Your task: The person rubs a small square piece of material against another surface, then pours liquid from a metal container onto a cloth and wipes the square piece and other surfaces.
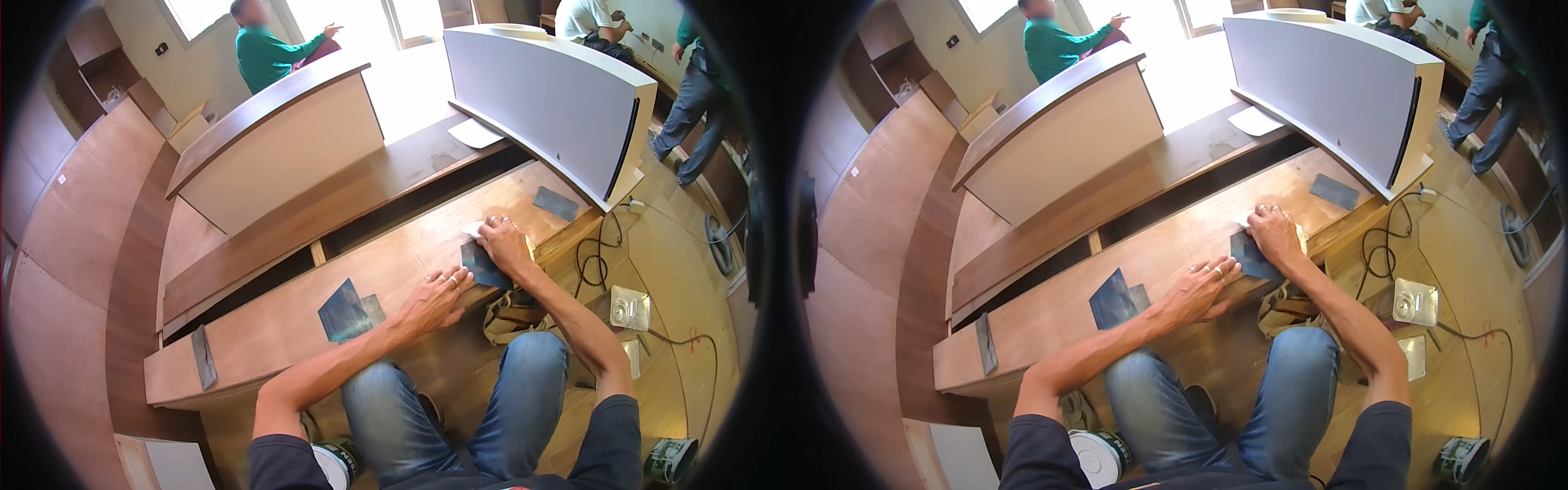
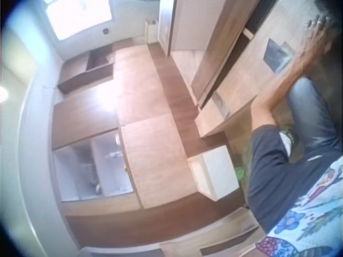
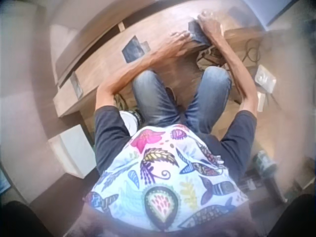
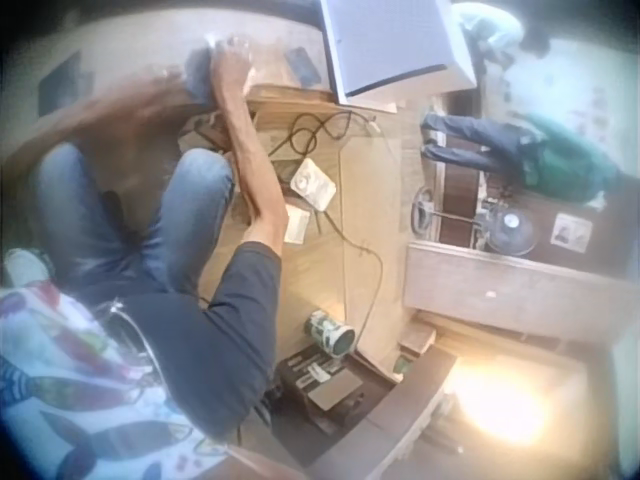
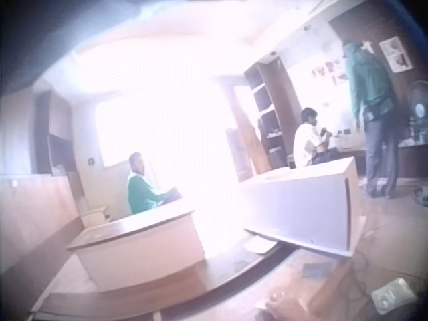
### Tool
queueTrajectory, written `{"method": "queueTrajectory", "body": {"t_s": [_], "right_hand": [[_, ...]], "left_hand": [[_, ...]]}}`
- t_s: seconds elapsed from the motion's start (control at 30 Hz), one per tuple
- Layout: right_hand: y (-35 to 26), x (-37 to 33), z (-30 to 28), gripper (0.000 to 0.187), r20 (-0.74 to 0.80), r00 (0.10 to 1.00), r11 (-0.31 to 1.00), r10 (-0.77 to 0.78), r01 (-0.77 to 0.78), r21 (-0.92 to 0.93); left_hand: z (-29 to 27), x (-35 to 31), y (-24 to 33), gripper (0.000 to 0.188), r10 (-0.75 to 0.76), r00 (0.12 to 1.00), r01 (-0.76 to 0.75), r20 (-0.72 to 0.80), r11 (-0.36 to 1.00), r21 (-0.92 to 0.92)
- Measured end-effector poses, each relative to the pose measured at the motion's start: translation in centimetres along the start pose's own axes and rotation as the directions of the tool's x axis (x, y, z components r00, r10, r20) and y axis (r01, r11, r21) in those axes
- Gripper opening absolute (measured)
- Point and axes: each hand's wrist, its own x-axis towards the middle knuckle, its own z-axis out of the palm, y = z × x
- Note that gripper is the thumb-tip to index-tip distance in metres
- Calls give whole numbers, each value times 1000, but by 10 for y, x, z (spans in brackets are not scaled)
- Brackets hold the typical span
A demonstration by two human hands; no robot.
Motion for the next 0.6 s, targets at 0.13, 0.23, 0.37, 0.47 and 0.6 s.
{"method": "queueTrajectory", "body": {"t_s": [0.13,0.23,0.37,0.47,0.6], "right_hand": [[-27,-26,-8,14,-60,986,985,-157,161,68],[-5,4,-6,16,-19,1000,999,-10,11,32],[-16,-6,-6,16,-16,993,992,-114,115,61],[-9,-17,5,13,-56,987,984,-150,154,90],[23,11,8,19,-89,993,997,-75,76,6]], "left_hand": [[-1,-12,-3,72,-42,999,43,17,999,-33],[-5,-4,0,72,-36,999,36,36,999,-13],[-8,-5,-2,71,-49,997,51,60,998,-34],[-4,-7,-3,69,-72,995,76,64,995,-62],[-1,-1,5,67,-27,999,30,33,995,-95]]}}
